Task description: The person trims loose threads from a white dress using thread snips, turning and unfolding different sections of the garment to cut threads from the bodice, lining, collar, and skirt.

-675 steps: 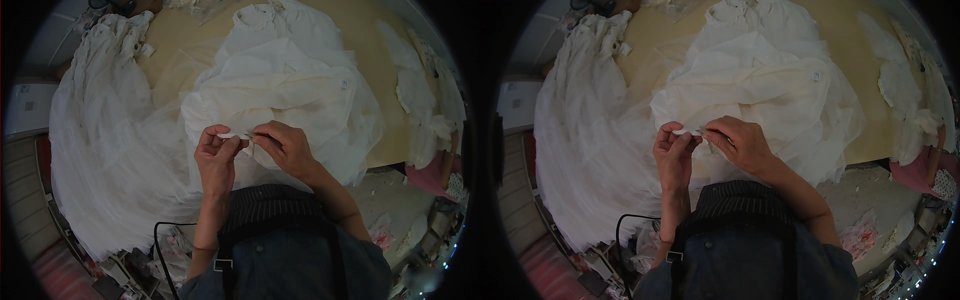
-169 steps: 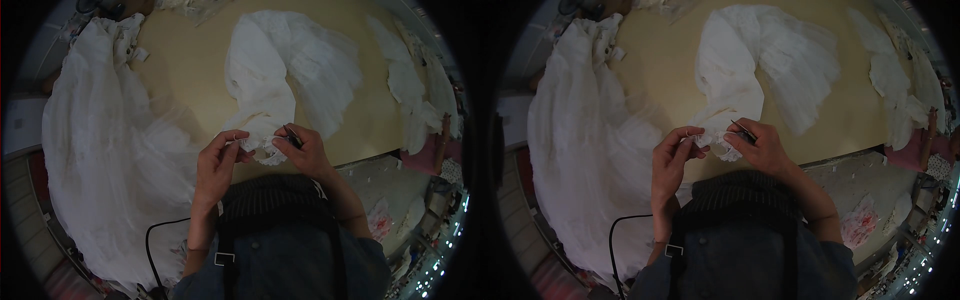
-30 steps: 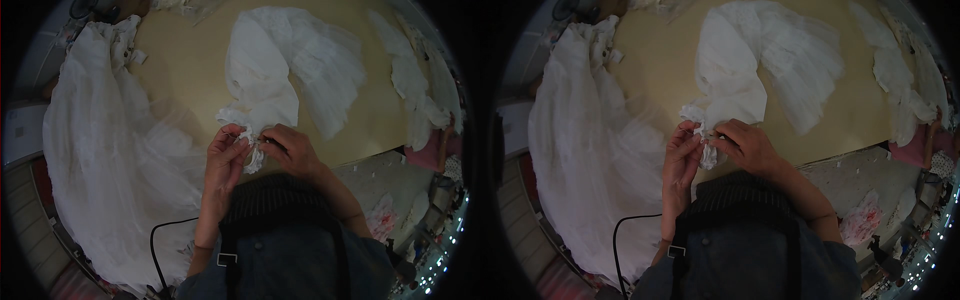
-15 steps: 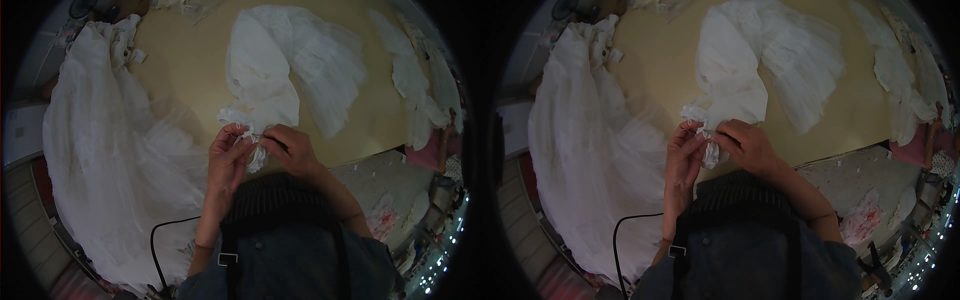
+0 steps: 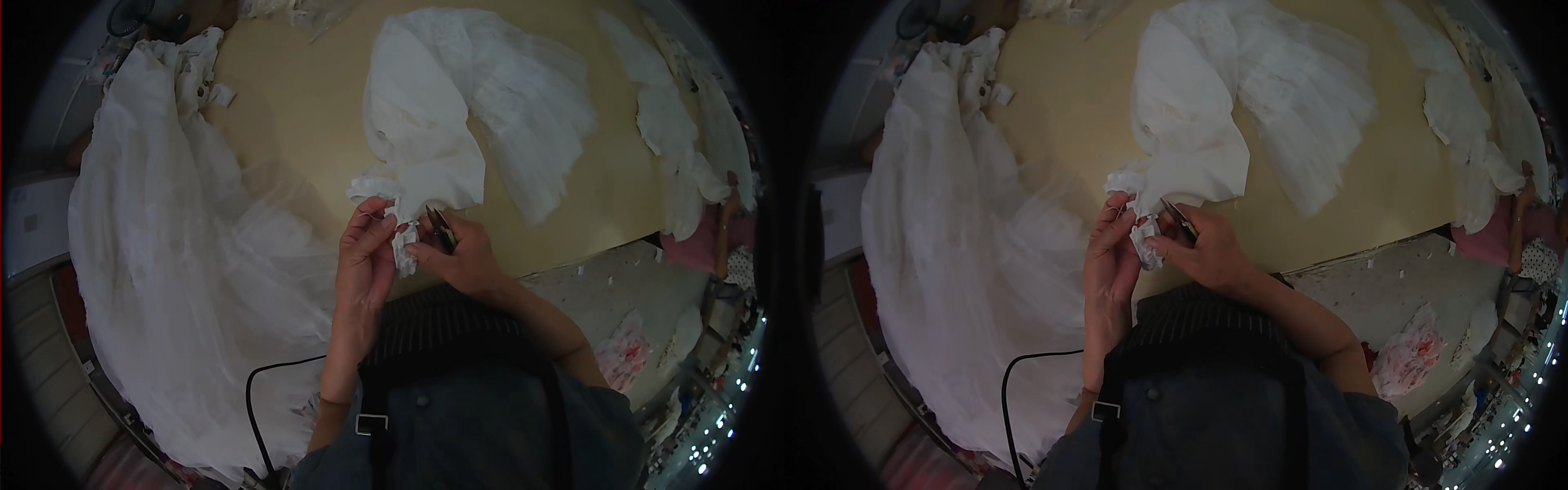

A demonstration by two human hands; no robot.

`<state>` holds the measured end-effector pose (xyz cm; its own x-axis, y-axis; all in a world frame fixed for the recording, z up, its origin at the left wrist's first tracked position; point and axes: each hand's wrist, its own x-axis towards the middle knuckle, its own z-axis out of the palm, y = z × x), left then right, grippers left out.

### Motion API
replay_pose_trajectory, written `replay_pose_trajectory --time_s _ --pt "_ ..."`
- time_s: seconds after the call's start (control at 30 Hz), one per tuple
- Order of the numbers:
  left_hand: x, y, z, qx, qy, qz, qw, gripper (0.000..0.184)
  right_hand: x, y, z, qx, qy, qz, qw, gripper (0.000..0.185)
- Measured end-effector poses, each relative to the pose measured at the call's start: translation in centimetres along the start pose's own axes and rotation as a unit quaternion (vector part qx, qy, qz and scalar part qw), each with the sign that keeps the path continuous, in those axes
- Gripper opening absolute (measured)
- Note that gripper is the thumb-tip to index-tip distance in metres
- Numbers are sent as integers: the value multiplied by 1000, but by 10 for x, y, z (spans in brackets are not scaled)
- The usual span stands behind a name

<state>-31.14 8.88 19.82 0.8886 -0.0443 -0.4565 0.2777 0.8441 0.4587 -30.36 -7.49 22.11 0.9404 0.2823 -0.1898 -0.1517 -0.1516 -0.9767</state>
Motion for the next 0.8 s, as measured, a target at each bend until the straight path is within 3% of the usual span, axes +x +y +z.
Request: replay_pose_trajectory --time_s 0.1,0.2,0.3,0.4,0.53,0.6,0.7,0.8 --pt "-12 4 25 143 90 118 978 22 1 -1 0 -26 35 2 999 20" --pt "-27 14 10 416 77 198 884 17 4 0 -1 -52 60 -21 997 20" --pt "-33 12 21 495 13 164 853 14 3 2 1 -66 64 -46 995 19" --pt "-29 2 17 404 12 133 905 17 5 5 2 -67 42 -80 994 18" --pt "-24 1 11 350 -5 193 916 16 6 4 -5 -40 8 -110 993 24" --pt "-24 2 11 336 13 194 922 14 3 -6 -9 -59 10 -59 996 27" --pt "-24 -3 10 147 18 83 985 14 -4 -20 -2 -110 34 -62 991 32" --pt "-31 -13 41 15 35 44 998 21 0 -3 15 -163 133 -143 967 35"
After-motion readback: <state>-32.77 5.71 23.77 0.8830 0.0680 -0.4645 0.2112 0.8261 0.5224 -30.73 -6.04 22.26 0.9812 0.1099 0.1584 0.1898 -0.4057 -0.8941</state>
